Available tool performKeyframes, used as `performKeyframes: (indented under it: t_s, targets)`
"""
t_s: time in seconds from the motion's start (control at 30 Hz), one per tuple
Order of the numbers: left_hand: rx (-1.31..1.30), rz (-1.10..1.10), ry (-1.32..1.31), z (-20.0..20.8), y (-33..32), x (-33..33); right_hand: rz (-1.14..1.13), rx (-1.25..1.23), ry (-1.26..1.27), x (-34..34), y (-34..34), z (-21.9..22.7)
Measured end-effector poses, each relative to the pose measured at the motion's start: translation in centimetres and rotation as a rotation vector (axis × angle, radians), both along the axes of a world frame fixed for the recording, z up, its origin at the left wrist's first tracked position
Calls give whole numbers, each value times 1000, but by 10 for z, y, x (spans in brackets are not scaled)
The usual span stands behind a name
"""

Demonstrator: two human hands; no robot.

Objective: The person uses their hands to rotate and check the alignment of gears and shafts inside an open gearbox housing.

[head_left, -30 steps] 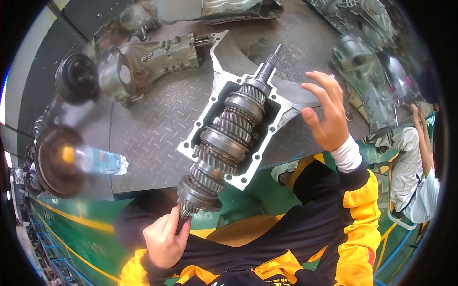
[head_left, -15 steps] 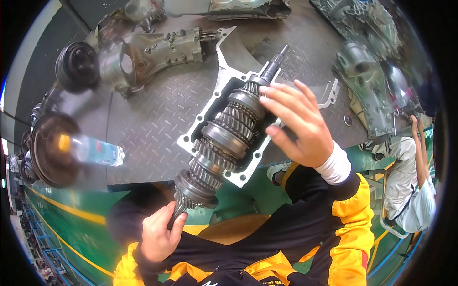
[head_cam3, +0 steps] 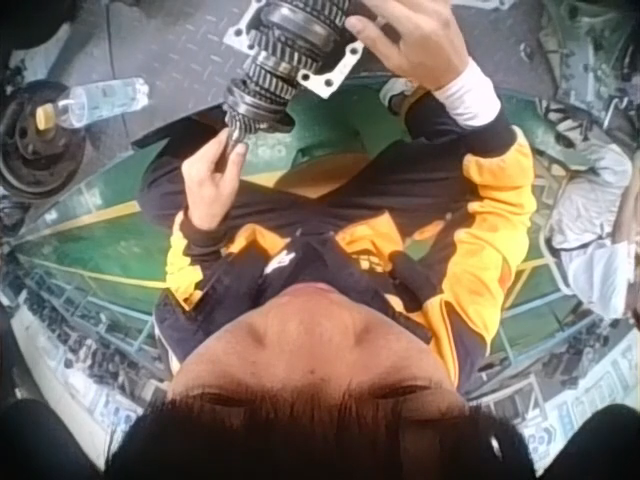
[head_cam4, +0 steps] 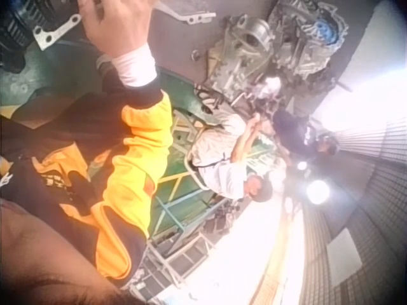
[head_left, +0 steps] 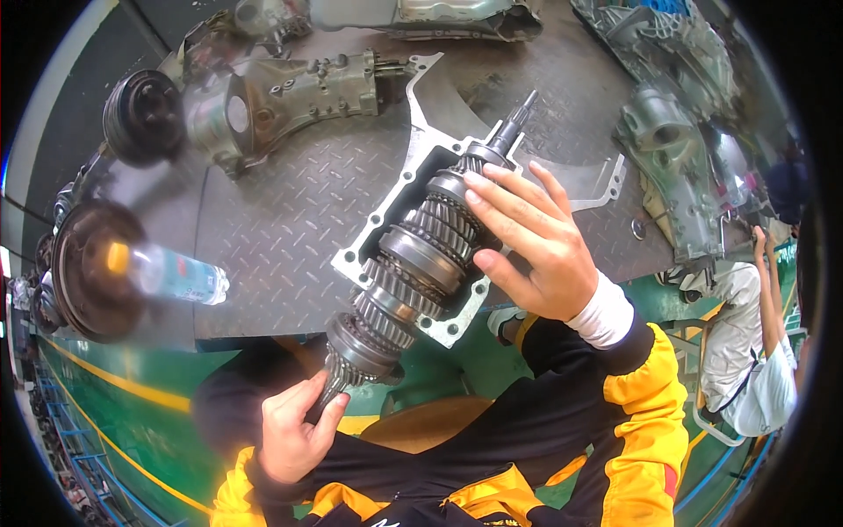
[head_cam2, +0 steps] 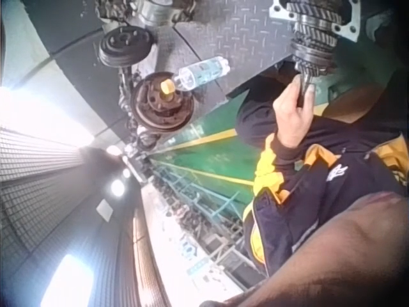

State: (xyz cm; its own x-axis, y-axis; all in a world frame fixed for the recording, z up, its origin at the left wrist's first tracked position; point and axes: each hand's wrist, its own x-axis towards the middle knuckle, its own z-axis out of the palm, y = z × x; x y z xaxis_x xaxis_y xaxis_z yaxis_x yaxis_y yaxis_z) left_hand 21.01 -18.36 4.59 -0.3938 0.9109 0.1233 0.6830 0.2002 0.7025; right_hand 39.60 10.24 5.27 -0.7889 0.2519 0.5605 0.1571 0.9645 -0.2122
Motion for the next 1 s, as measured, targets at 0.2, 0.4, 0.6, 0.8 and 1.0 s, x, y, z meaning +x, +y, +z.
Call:
performKeyframes:
  t_s: [0.2, 0.4, 0.6, 0.8, 1.0]
  targets:
    - [5, 3, 7, -2, 0, 1, -11, -52, -45, 0, -5, 0]
    - [-17, 69, 157, -3, 0, 8, -2, -49, -72, -12, 2, 6]
    - [17, 83, 140, -2, 2, 10, 112, -91, -51, -10, 11, 8]
    - [-36, 61, 138, 2, 1, 5, 331, -171, -321, -22, 57, 48]
    - [-143, -122, 191, 14, 5, -12, 379, -276, -659, -64, 78, 76]
